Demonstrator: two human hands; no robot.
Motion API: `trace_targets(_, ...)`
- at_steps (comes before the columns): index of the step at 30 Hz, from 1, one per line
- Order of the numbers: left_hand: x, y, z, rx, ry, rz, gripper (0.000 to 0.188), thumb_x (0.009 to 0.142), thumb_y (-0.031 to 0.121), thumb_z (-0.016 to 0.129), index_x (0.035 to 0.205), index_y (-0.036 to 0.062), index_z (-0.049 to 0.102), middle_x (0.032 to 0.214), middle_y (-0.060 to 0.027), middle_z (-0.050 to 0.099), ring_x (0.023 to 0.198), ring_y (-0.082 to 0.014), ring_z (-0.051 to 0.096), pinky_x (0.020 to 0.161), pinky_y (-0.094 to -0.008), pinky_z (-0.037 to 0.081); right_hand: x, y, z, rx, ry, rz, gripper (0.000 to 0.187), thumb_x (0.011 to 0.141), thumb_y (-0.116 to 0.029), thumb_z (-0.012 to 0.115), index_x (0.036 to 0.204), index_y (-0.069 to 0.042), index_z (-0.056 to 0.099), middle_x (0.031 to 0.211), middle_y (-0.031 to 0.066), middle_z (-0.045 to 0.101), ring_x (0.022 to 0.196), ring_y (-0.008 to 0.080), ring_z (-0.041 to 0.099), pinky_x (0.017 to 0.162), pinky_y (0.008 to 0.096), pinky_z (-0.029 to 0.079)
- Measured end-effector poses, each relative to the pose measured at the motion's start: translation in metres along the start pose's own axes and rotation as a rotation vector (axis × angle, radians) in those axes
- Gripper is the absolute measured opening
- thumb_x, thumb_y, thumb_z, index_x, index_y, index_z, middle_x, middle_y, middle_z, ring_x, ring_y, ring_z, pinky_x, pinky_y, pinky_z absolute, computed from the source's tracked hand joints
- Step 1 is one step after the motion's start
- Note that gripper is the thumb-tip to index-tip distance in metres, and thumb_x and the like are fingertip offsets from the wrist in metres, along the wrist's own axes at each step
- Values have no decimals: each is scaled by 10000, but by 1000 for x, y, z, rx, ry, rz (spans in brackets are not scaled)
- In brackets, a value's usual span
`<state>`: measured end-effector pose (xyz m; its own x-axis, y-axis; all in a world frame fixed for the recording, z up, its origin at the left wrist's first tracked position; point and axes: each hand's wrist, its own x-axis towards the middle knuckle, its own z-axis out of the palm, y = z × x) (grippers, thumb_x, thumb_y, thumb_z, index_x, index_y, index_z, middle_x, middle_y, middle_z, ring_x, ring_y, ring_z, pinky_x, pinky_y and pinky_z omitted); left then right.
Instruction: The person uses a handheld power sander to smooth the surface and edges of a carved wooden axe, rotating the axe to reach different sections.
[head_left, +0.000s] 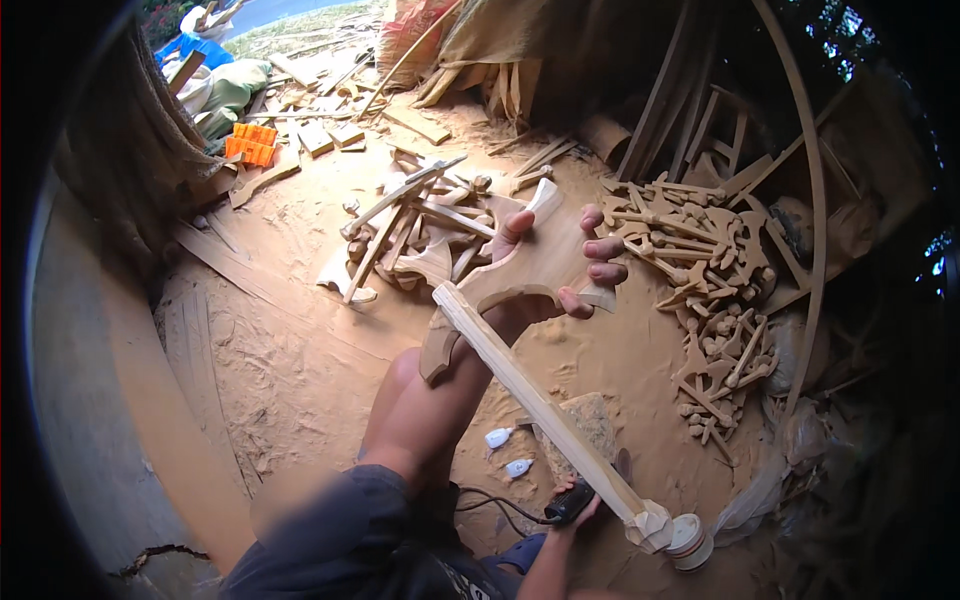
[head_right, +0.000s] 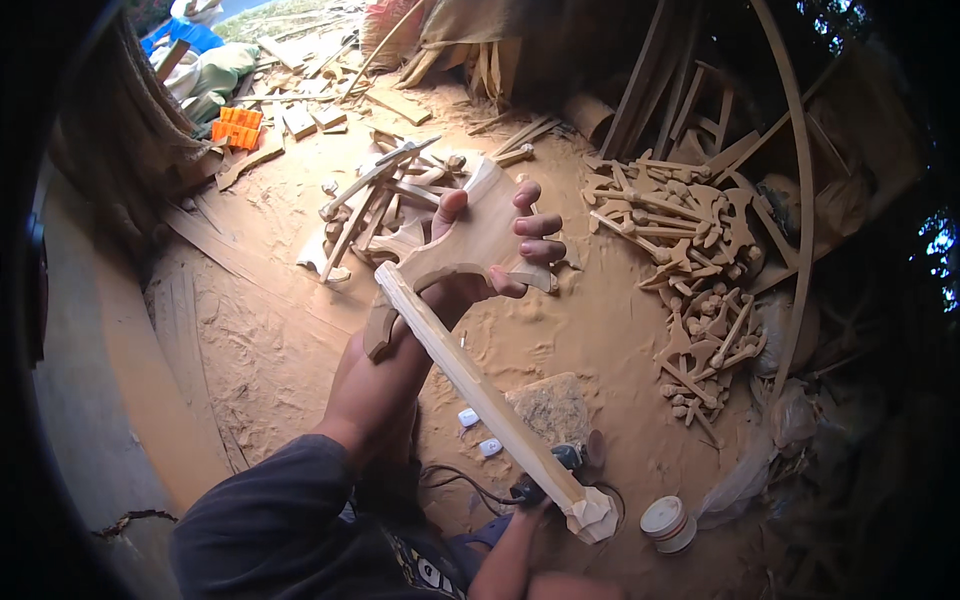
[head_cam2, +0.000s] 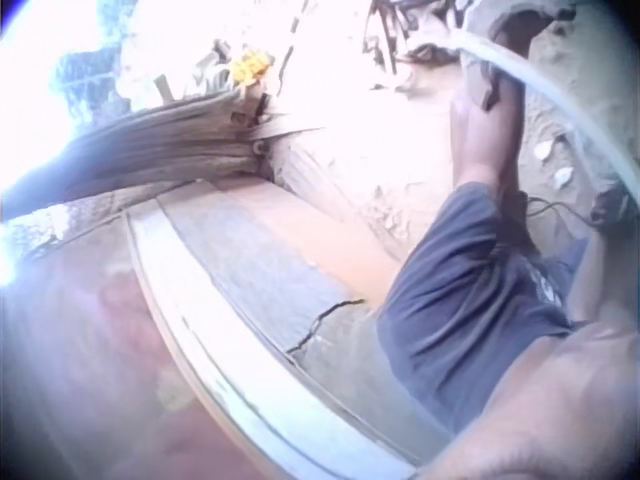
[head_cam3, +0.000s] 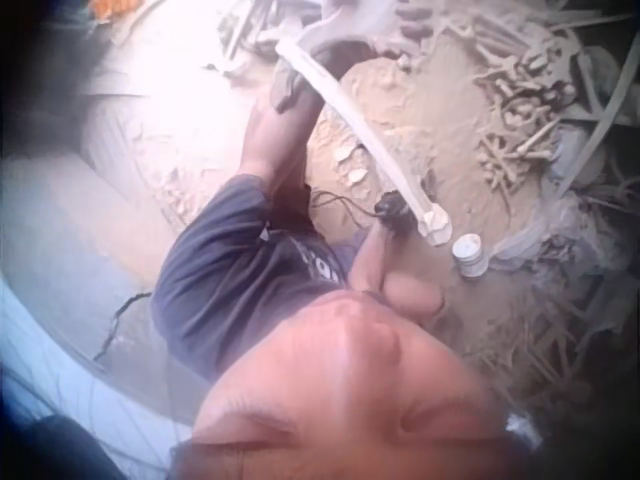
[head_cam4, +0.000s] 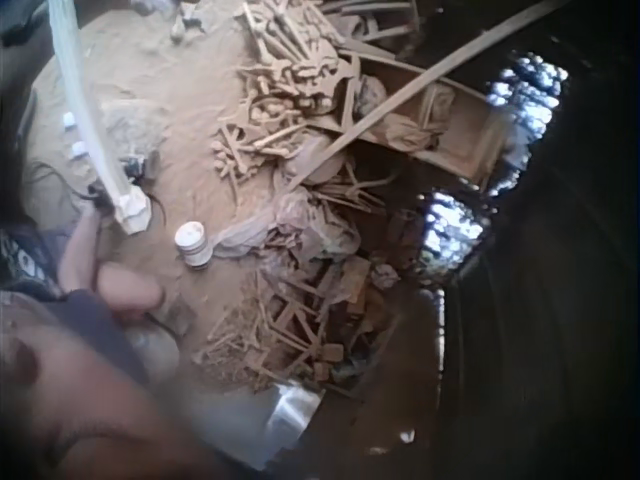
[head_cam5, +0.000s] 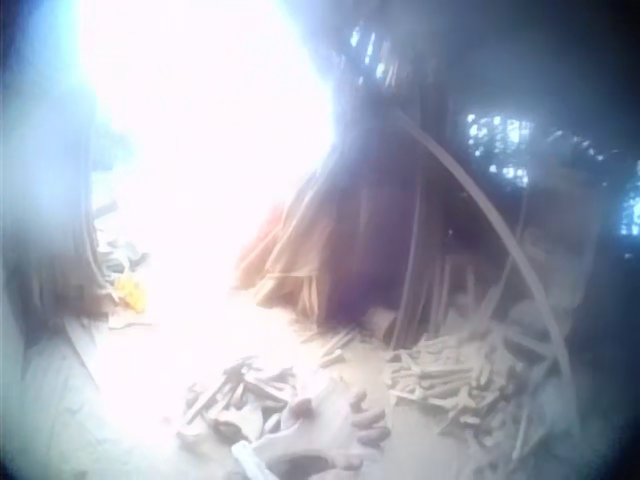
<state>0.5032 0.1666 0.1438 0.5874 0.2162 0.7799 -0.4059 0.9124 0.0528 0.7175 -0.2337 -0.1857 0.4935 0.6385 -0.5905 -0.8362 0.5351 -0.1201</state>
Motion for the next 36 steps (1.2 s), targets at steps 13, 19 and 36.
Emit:
trace_targets(13, 8, -21, -3, -3, 277, 93, 422, 907, 419, 681, 1135, 98, 528, 1087, -134, 492, 1093, -328, 480, 728, -442, 466, -19, 19, 27, -1481, 261, -497, 480, 717, -41, 806, 1146, 91, 635, 1007, 125, 717, 860, 250, 726, 790, 352, 585)
trace_targets(19, 32, -67, -12, 451, 1371, 125, 586, 995, 699, 543, 933, 118, 576, 875, -81, 586, 789, -264, 593, 690, -432, 470, -55, -5, 62, -2033, 113, -660, 624, 850, -128, 776, 1396, 106, 584, 1200, 227, 731, 1152, 324, 713, 1046, 430, 546)
trace_targets(36, 67, -197, -35, 1068, 837, -690, 620, 1016, 472, 670, 1425, 70, 434, 1275, -164, 589, 1135, -295, 657, 933, -526, 574, -169, -48, 232, -1252, -285, -926, 263, 1095, -265, 593, 942, -52, 568, 687, 22, 569, 522, 110, 573, 487, 269, 478)
